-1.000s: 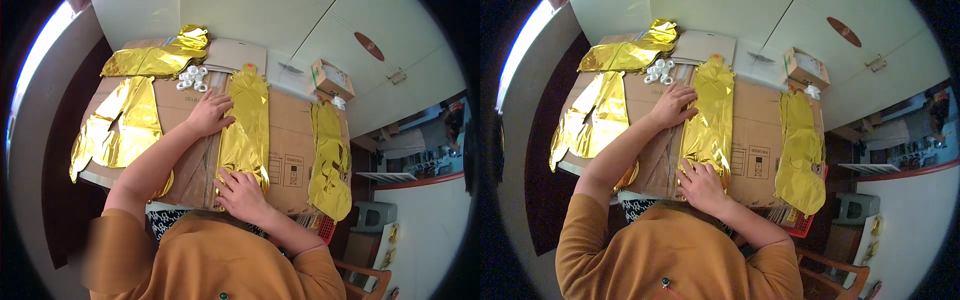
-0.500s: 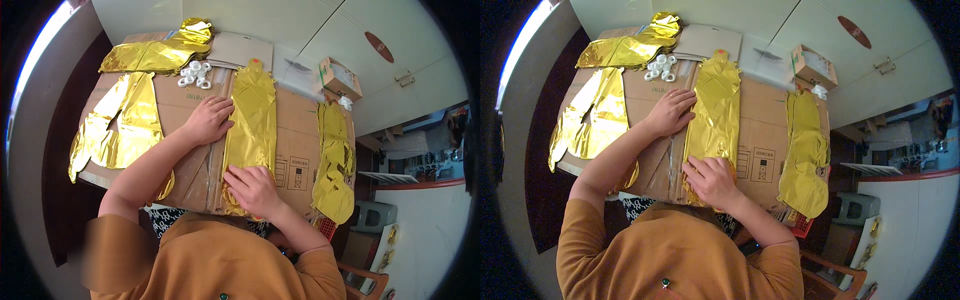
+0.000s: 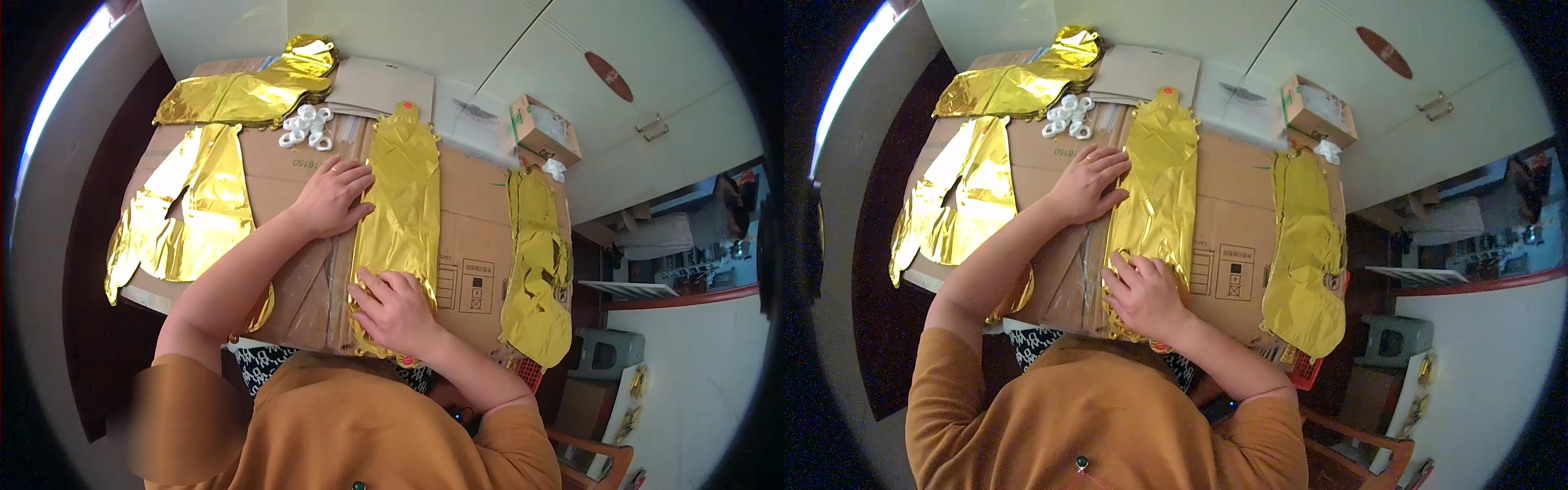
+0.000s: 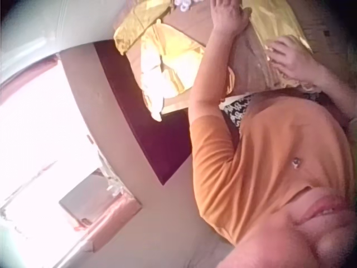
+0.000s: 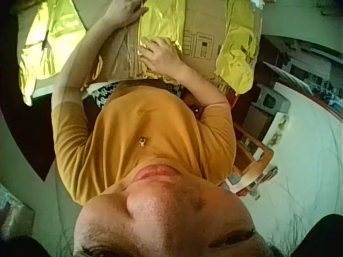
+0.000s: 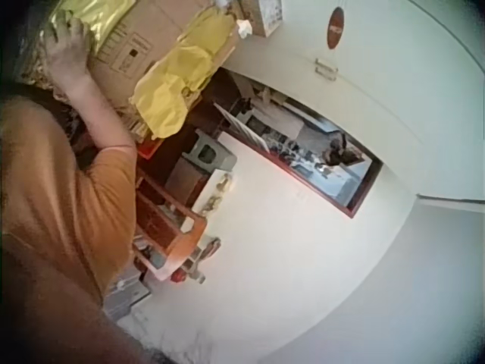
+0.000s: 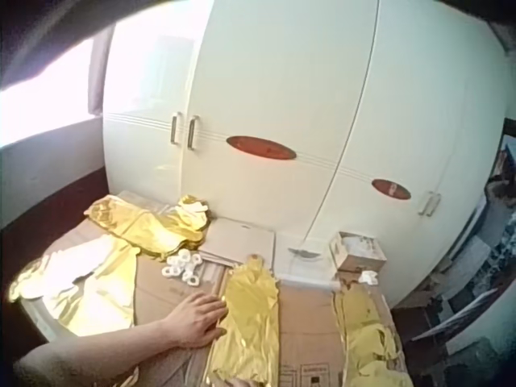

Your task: Folding gold-colored foil balloons into flat square shapes on a cardboard workspace.

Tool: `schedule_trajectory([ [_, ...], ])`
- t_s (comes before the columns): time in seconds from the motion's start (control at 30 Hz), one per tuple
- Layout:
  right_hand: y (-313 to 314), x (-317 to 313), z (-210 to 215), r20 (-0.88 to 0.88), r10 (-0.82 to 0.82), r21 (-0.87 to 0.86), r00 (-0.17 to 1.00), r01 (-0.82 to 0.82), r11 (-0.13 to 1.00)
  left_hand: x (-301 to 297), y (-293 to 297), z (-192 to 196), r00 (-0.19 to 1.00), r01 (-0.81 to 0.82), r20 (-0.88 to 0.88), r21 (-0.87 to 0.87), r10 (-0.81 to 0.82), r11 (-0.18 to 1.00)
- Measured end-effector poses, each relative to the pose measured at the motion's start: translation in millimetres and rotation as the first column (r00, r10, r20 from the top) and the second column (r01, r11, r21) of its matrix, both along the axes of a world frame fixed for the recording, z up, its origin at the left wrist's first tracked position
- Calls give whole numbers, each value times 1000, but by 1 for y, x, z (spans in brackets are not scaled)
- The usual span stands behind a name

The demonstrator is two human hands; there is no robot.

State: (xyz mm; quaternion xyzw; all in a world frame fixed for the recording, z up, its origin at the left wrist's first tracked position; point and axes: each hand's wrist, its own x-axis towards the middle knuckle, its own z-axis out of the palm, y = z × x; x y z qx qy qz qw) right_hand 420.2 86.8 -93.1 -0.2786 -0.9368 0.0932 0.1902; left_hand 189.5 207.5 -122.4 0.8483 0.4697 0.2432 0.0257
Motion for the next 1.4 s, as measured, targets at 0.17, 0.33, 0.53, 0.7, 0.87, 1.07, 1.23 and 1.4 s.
schedule_trajectory([
  [0.17, 102, 12, 27, -315, -120, -350, 941, 2, 937, -2, -2, 1, 1000, -3, -2, -70, 3, 998],
  [0.33, 283, -25, 38, -55, -425, -179, 903, 410, 894, -2, -3, 0, 1000, -5, 21, -66, 7, 998],
  [0.53, 345, -107, 10, 266, -456, 103, 849, 445, 889, 0, -1, 0, 998, 36, 48, -5, -36, 999],
  [0.7, 338, -119, 5, 499, -210, 171, 841, 142, 975, -5, -3, -6, 993, 21, 118, 3, -21, 1000],
  [0.87, 341, -100, -7, 270, -303, 305, 914, 217, 927, -8, -4, -2, 985, 34, 169, -51, -25, 998],
  [1.07, 351, -87, 12, -309, -281, 448, 909, 399, 800, -7, 0, 0, 961, 7, 278, -10, -4, 1000],
  [1.23, 321, -92, 88, -783, -109, 327, 613, 554, 765, -20, 9, 7, 754, -86, 640, -127, 148, 988],
  [1.4, 223, -48, 105, -863, -444, -492, 242, -193, 849, -14, 18, 75, -6, 275, 885, -447, 466, 851],
])
